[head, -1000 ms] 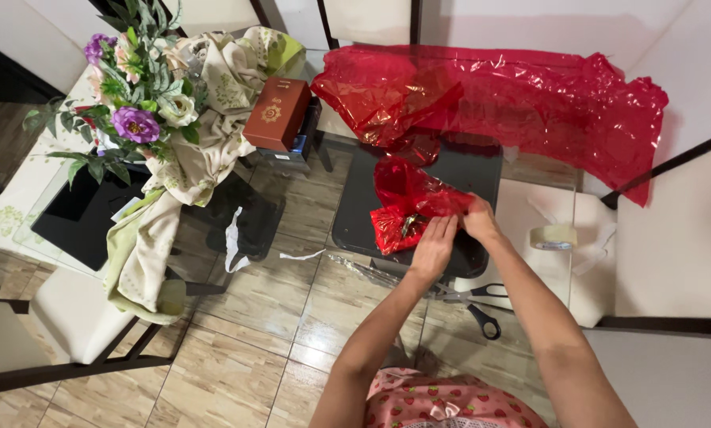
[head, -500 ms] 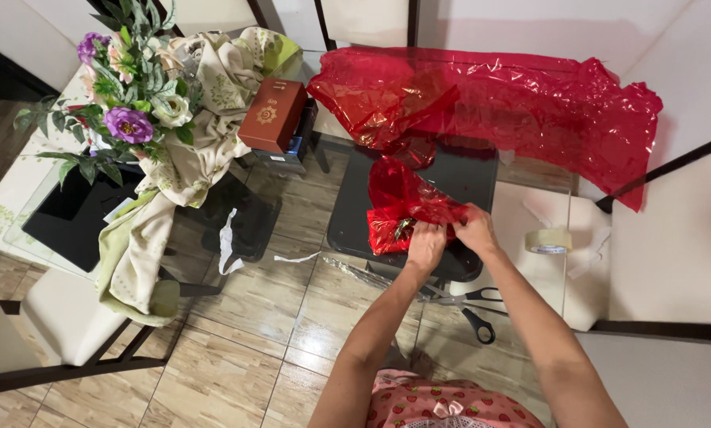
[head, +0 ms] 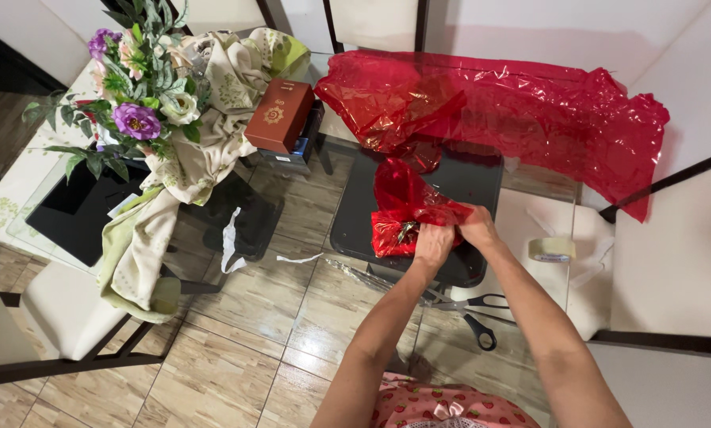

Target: The person wraps a small item in red cellophane, secures it with tape, and ties a gold ribbon around it. They then use scissors to trim the ribbon ends.

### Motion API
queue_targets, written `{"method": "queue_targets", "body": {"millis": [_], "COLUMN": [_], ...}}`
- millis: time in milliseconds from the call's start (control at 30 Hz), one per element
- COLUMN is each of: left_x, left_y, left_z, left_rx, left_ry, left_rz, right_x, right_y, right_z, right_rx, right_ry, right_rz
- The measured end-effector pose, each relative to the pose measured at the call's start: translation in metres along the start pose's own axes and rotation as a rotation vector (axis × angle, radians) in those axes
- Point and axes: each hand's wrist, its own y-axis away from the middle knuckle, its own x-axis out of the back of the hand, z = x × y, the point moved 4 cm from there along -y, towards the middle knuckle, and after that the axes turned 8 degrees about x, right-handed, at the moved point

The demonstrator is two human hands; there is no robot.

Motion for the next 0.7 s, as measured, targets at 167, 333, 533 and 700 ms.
{"method": "queue_targets", "body": {"millis": [167,333,533,700], "left_x": [-0.007,-0.002,0.006,-0.005], "left_y": [0.006,0.015,0.016,0.012], "left_z": [0.002,0.002,0.001,-0.002], "left_rx": [-0.005,-0.029,-0.032,-0.006], "left_ry": [0.030,0.060,-0.007,-0.003], "left_rz": [0.035,0.114,0.107,-0.072], "right_x": [0.004,0.006,0.013,0.008], "right_y": [0.007,0.013,0.018,0.020], "right_z": [0.001,0.001,0.001,0.010], "right_rx": [-0.024,0.072,0.133,0.000], "right_ry": [-0.115,0.011,-0.035,0.050], "right_rz": [-0.003,-0.078,-0.114,-0.151]}}
